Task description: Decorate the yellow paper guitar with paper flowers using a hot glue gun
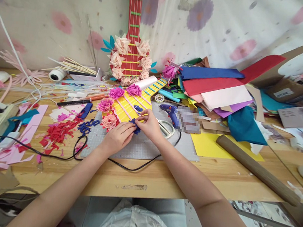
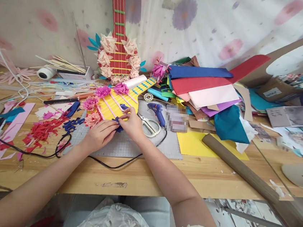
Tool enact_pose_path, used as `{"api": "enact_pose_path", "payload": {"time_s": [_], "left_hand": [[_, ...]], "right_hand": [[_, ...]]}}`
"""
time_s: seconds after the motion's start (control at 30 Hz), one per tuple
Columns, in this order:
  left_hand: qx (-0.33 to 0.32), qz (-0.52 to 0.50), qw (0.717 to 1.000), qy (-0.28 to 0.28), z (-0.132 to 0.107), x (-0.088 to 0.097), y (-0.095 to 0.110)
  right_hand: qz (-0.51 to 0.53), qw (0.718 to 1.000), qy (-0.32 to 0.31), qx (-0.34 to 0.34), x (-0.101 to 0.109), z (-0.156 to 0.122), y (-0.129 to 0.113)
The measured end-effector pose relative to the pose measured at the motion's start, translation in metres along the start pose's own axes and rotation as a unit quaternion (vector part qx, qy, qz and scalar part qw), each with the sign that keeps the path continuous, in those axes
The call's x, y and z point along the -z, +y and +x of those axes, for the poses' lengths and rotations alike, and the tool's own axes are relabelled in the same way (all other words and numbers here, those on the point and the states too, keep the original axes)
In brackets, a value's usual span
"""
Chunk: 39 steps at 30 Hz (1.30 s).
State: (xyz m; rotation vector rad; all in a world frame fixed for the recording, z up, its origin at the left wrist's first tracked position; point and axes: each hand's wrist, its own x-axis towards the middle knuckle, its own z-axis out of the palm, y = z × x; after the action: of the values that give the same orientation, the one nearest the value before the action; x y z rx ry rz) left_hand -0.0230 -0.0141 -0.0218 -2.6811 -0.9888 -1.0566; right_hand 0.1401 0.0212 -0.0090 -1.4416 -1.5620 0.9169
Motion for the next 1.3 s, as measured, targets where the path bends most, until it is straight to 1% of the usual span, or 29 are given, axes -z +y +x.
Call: {"api": "enact_pose_path", "payload": {"time_s": [0.1,0.3,0.47,0.6,0.8,0.87,0.97,1.03,1.1,1.2,1.23,1.3], "left_hand": [[0.005,-0.009,1.0,-0.004,0.0,0.0,-0.001],[-0.002,0.009,1.0,-0.008,0.001,0.001,-0.001],[-0.014,0.006,1.0,-0.003,0.0,0.001,-0.002],[-0.015,0.004,1.0,0.003,0.001,0.002,-0.002],[0.0,-0.011,1.0,-0.004,0.002,0.001,-0.002],[0.001,-0.012,1.0,-0.004,0.002,0.002,-0.002],[0.015,-0.019,1.0,-0.005,0.006,0.006,-0.003],[0.042,-0.022,0.999,0.009,0.011,0.01,-0.004],[0.088,-0.022,0.995,0.044,0.02,0.015,-0.006],[0.188,-0.037,0.976,0.101,0.034,0.018,-0.012],[0.229,-0.05,0.966,0.113,0.039,0.017,-0.015],[0.313,-0.091,0.938,0.121,0.047,0.014,-0.022]], "right_hand": [[-0.013,1.0,-0.017,0.0,0.003,0.002,-0.002],[-0.046,0.996,-0.071,0.002,0.007,0.004,-0.007],[-0.046,0.995,-0.092,0.004,0.008,0.006,-0.008],[-0.032,0.996,-0.089,0.002,0.012,0.004,-0.007],[-0.014,0.996,-0.09,0.0,0.013,0.003,-0.002],[-0.005,0.997,-0.073,0.003,0.016,0.004,0.0],[-0.016,1.0,-0.016,0.011,0.024,0.009,0.004],[-0.041,0.999,0.026,0.021,0.03,0.013,0.006],[-0.072,0.996,0.051,0.034,0.033,0.017,0.008],[-0.12,0.991,0.037,0.053,0.029,0.024,0.006],[-0.137,0.989,0.026,0.056,0.027,0.025,0.005],[-0.17,0.984,0.01,0.058,0.021,0.028,0.003]]}}
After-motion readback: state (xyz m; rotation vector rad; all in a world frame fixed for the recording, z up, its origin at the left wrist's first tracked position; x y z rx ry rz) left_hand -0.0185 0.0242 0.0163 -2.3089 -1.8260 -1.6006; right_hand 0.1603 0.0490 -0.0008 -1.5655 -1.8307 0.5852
